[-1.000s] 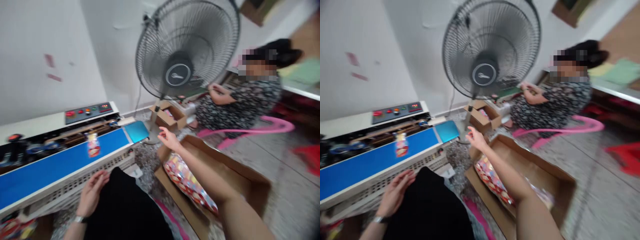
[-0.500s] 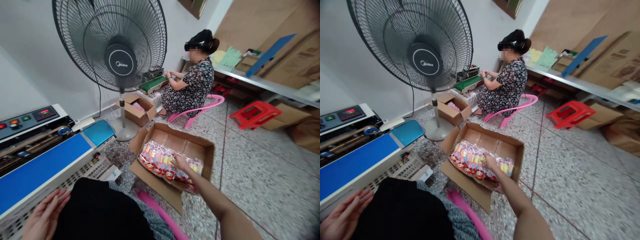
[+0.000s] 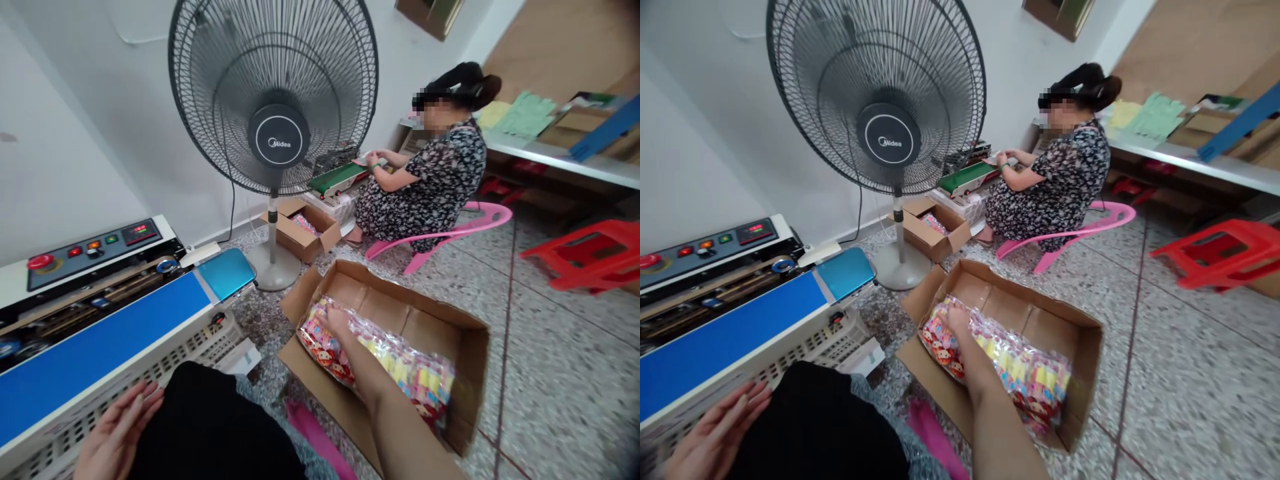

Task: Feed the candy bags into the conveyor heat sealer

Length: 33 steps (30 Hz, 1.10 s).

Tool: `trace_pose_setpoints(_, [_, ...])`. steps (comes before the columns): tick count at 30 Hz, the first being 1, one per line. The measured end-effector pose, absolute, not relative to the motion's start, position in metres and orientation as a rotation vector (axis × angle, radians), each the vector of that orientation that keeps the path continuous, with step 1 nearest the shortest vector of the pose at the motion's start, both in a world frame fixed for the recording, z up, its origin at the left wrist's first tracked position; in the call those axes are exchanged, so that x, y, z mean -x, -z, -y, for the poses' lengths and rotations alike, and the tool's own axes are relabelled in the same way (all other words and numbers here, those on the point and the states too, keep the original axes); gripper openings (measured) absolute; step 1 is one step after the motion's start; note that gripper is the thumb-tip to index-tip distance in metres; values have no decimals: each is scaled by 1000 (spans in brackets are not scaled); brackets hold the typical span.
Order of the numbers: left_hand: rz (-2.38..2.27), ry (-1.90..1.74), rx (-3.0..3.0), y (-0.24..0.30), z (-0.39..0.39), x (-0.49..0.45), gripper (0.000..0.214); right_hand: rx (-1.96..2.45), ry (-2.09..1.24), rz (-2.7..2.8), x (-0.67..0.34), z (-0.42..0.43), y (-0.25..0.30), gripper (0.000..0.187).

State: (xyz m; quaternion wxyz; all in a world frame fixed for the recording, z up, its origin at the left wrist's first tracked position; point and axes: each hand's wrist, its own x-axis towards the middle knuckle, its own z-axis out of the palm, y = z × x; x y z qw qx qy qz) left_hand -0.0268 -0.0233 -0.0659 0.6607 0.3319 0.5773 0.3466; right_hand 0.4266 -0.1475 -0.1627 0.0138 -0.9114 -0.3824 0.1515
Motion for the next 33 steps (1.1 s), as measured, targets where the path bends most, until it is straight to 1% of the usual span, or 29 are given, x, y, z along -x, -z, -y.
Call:
trace_pose_setpoints(2, [-1304,-795,-741,66,23,26,45,2860,-459,1181,-425,145,165,44])
trace_pose_setpoints(8, [-1300,-801,-717,63,24,23,48,2892,-423,1143,-422,142,168,51])
trace_pose_setpoints(11, [-1309,-806,-699,60,25,21,50,2886,-415,1151,-421,140,169,47])
trace_pose_setpoints(21, [-1289,-841,-726,63,25,22,44,2785,-378,1298,-408,141,159,36])
trace_pose_setpoints(26, [-1277,-841,-732,62,25,19,43,2786,-454,1261,-407,139,160,36])
trace_pose_setpoints(30, [-1269,-846,-724,59,26,17,41,2761,-425,1242,-419,139,155,32])
trace_pose_setpoints(33, [-1258,-838,-735,59,24,19,41,2733,-374,1240,-433,142,141,34])
